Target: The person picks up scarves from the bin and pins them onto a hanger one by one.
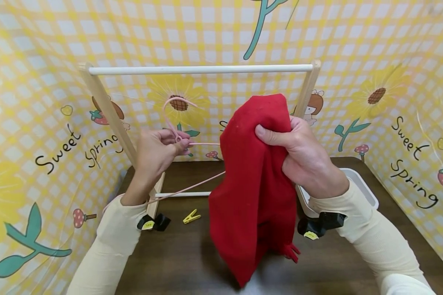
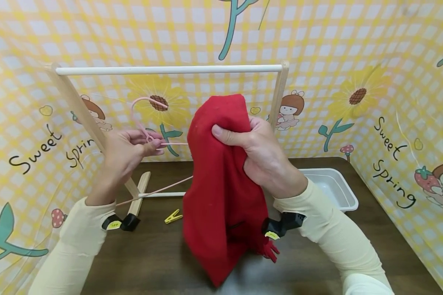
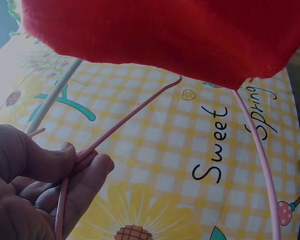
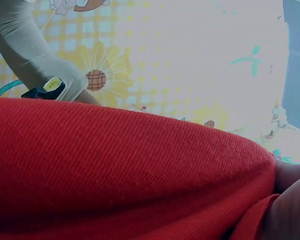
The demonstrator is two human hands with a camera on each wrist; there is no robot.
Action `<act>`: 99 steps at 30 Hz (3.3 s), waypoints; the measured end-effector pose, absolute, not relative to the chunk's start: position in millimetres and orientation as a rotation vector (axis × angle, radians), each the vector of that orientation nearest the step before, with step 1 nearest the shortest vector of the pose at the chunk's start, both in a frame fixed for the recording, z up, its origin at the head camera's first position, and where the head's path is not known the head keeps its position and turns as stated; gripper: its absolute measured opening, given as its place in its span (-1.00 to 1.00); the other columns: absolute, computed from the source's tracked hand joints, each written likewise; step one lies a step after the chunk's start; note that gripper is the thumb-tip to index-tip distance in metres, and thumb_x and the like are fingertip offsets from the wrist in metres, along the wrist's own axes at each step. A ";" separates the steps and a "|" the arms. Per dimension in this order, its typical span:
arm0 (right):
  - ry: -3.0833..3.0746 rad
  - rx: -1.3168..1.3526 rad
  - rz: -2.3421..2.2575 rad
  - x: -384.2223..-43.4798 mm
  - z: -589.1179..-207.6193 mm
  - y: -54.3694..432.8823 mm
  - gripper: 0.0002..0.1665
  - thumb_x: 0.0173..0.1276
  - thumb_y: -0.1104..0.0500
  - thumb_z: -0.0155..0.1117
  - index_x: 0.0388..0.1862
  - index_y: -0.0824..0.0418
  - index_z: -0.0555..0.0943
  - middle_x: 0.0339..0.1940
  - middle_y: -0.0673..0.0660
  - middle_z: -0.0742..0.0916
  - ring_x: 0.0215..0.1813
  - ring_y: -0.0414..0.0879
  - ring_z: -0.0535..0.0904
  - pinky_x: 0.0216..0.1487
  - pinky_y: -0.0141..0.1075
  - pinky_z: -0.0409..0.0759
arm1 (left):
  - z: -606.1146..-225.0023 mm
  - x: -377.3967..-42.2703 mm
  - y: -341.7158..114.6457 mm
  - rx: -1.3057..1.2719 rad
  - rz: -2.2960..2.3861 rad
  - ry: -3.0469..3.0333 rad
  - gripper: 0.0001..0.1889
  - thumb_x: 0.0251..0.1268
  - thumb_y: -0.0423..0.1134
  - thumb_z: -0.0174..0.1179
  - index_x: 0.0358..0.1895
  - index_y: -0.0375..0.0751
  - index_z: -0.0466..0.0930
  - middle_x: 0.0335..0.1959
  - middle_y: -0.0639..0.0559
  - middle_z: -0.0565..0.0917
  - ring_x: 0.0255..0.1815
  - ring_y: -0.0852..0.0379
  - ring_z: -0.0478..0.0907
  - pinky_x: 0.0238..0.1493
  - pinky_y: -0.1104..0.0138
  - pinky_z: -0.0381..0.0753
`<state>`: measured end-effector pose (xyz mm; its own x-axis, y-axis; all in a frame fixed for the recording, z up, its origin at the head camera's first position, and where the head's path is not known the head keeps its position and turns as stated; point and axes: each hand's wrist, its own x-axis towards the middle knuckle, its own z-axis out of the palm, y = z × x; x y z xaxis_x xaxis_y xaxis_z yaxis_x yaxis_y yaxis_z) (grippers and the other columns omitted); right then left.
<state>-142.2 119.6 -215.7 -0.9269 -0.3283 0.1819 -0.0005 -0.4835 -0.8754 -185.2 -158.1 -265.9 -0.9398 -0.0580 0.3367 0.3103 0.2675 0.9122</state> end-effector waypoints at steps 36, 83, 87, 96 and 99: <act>1.436 -0.524 -2.569 -152.5 -211.8 85.7 -0.79 0.42 0.44 0.23 -0.30 0.21 0.72 -0.33 0.06 0.80 -0.30 -0.11 0.77 -0.22 -0.36 0.76 | -277.4 -188.0 -141.2 -0.186 -1.914 -2.254 -0.78 0.25 -0.50 0.34 -0.07 -0.58 0.70 -0.36 -0.06 0.83 -0.45 0.29 0.78 -0.23 0.35 0.84; 2.064 0.079 -2.346 -199.6 -317.2 83.9 -0.66 0.35 0.40 0.33 0.11 0.39 0.64 -0.04 0.11 0.71 0.04 -0.06 0.58 0.16 -0.31 0.55 | -272.4 -181.0 -106.2 -0.338 -1.960 -1.935 -0.88 0.19 -0.58 0.36 -0.34 -0.70 0.68 -0.41 -0.05 0.79 -0.48 0.08 0.80 -0.32 0.22 0.85; 2.097 0.126 -2.304 -205.9 -315.5 83.0 -0.62 0.40 0.39 0.29 0.18 0.42 0.61 0.09 0.20 0.68 0.16 -0.02 0.54 0.30 -0.28 0.50 | -273.2 -179.5 -103.7 -0.333 -1.908 -1.997 -0.88 0.21 -0.55 0.37 -0.25 -0.62 0.73 -0.36 -0.22 0.80 -0.55 0.14 0.78 -0.29 0.29 0.84; 1.983 0.205 -2.348 -209.3 -313.5 79.4 -0.68 0.51 0.34 0.16 0.18 0.42 0.53 0.15 0.14 0.57 0.12 -0.13 0.47 0.07 -0.42 0.48 | -274.7 -178.1 -102.1 -0.303 -1.940 -2.014 -0.88 0.23 -0.54 0.35 -0.22 -0.59 0.74 -0.39 -0.20 0.80 -0.54 0.17 0.78 -0.32 0.28 0.84; 2.019 0.166 -2.306 -208.9 -314.2 78.9 -0.64 0.52 0.37 0.14 0.24 0.44 0.49 0.26 0.18 0.53 0.20 -0.09 0.45 0.14 -0.39 0.47 | -275.0 -178.5 -102.6 -0.300 -1.948 -2.000 -0.87 0.24 -0.54 0.35 -0.20 -0.60 0.74 -0.41 -0.16 0.81 -0.53 0.16 0.78 -0.32 0.28 0.84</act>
<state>-208.9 78.9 -314.2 -0.9916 0.0169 -0.1283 0.1250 -0.1331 -0.9832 -178.5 -102.6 -275.0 -0.9228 -0.0788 0.3772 0.3749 0.0418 0.9261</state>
